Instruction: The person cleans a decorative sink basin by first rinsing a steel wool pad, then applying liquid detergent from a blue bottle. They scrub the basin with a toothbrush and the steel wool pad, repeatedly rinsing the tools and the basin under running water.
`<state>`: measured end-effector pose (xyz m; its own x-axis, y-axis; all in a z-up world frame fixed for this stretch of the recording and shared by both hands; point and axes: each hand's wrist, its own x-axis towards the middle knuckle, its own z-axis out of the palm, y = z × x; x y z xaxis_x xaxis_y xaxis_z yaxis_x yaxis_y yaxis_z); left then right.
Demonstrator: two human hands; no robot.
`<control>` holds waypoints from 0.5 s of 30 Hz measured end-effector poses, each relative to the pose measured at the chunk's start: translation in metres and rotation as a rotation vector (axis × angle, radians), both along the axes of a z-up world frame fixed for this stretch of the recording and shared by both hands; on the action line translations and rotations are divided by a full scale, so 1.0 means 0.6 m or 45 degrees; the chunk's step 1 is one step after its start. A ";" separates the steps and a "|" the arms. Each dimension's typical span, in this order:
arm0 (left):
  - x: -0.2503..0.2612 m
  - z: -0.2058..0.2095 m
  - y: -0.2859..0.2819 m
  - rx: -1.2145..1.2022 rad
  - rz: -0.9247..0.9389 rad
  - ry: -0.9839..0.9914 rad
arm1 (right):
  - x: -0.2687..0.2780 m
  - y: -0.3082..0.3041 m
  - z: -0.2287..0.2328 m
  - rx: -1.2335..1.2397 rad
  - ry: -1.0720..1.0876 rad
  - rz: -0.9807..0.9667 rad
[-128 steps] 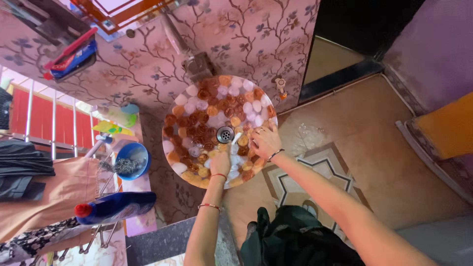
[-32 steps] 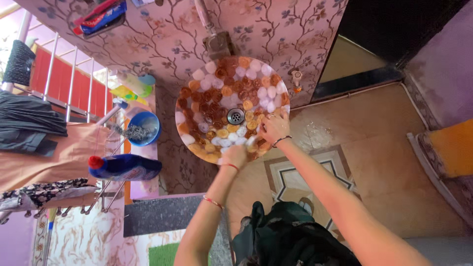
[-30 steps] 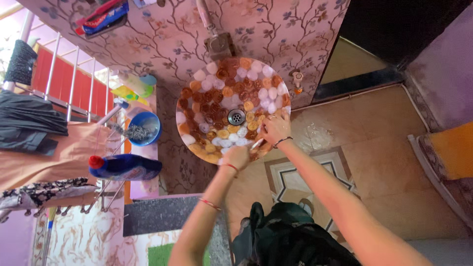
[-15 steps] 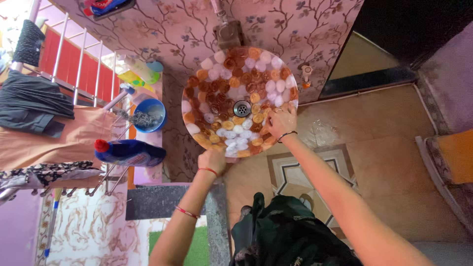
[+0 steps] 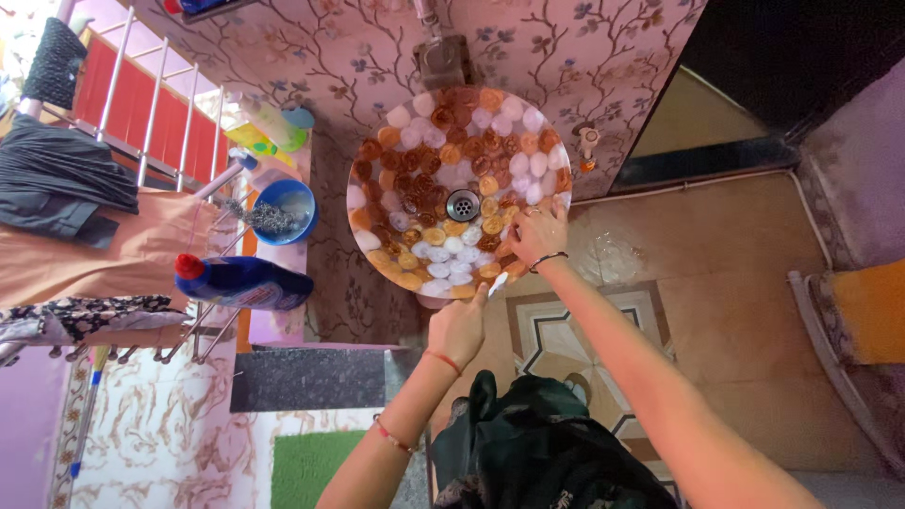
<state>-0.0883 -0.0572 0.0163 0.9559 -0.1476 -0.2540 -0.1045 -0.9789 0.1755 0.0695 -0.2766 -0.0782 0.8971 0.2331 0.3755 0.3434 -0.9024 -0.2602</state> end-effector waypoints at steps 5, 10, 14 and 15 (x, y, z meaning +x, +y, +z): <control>-0.025 0.006 0.064 0.061 0.317 0.140 | 0.000 0.001 -0.007 0.038 -0.031 0.010; -0.027 0.009 0.086 0.102 0.090 -0.054 | 0.007 0.000 0.002 -0.136 -0.098 -0.026; -0.024 0.020 0.099 0.156 0.345 0.046 | -0.005 -0.002 -0.004 0.008 0.012 0.018; -0.025 0.021 0.101 0.189 0.325 0.013 | -0.006 0.002 -0.005 -0.002 0.008 0.016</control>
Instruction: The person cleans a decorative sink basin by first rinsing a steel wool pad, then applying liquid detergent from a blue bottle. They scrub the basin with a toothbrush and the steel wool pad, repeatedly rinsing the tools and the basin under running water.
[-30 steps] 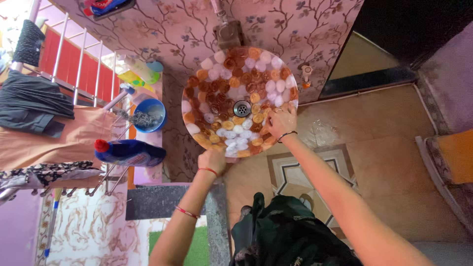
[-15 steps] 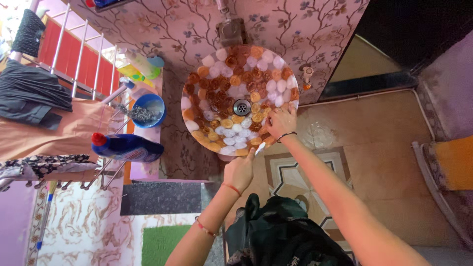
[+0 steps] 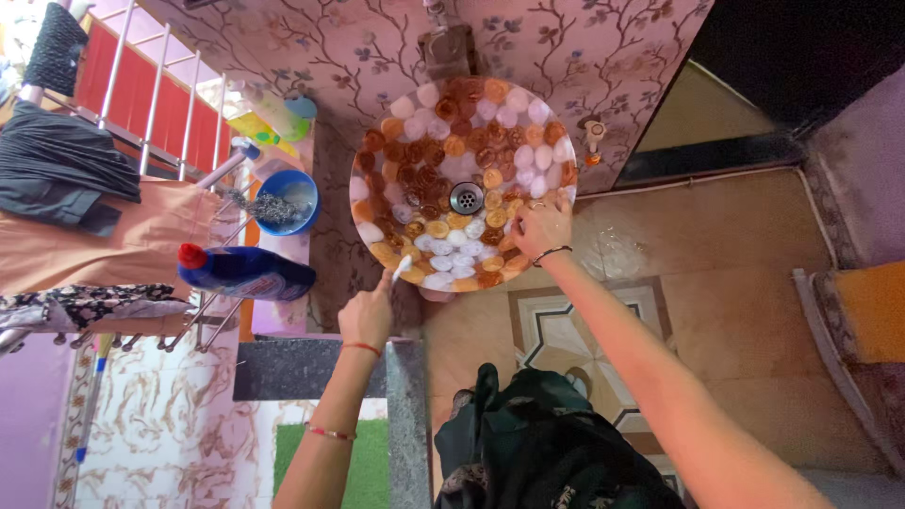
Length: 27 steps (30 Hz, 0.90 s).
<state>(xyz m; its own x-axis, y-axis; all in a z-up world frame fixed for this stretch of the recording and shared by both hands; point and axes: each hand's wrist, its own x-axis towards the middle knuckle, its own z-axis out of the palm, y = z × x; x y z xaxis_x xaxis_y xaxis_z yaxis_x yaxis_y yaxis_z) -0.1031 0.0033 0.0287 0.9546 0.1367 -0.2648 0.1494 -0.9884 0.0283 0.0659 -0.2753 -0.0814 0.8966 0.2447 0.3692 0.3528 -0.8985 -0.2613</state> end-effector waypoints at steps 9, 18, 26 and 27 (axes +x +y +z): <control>0.055 -0.030 0.036 0.210 -0.118 0.139 | 0.001 -0.001 -0.005 -0.046 -0.045 -0.023; 0.065 -0.015 0.116 0.108 -0.114 -0.047 | 0.002 0.000 0.003 0.001 -0.103 -0.032; 0.064 0.003 0.112 0.094 -0.019 -0.116 | -0.001 0.002 0.003 -0.001 0.035 -0.054; 0.072 0.003 0.109 0.121 -0.134 -0.088 | 0.004 0.001 0.007 0.004 0.011 -0.047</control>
